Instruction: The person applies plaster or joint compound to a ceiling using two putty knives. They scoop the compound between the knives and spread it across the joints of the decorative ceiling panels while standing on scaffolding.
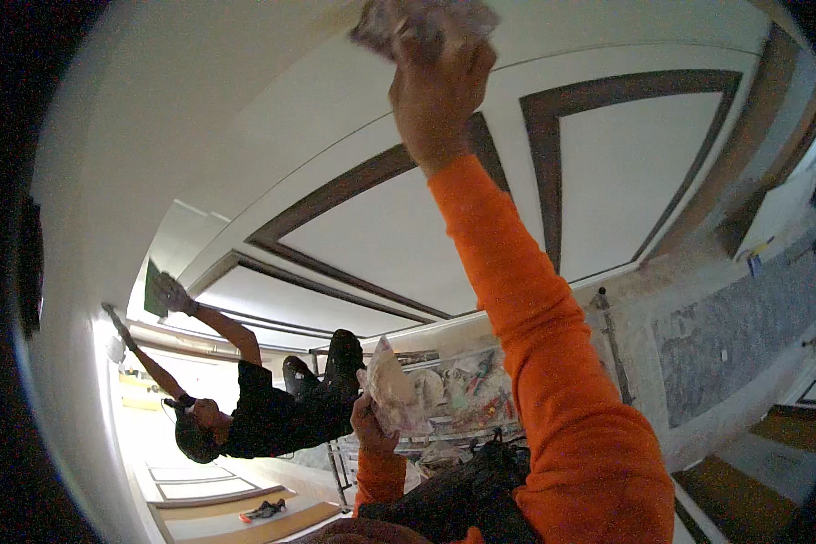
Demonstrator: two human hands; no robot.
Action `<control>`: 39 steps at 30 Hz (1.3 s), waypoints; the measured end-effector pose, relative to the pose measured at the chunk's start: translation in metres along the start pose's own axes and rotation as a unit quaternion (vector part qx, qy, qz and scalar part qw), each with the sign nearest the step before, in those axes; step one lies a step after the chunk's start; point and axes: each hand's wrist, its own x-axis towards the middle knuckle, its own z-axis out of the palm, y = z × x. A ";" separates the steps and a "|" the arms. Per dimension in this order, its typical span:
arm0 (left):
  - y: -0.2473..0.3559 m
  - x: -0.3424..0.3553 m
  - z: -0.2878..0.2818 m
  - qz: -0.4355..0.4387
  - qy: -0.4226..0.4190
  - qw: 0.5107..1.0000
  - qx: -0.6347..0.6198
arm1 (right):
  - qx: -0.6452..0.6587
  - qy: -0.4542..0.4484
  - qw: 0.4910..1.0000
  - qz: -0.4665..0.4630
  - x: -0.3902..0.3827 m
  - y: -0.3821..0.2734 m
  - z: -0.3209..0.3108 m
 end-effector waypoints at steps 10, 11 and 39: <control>0.009 0.005 -0.018 0.039 0.076 0.996 -0.001 | 0.068 0.019 0.997 -0.034 -0.044 -0.071 0.052; 0.009 0.005 -0.020 0.035 0.076 0.996 -0.008 | 0.073 0.022 0.997 -0.028 -0.058 -0.070 0.058; 0.016 -0.012 -0.095 0.064 0.149 0.986 -0.038 | 0.131 -0.087 0.984 -0.081 -0.126 -0.164 0.069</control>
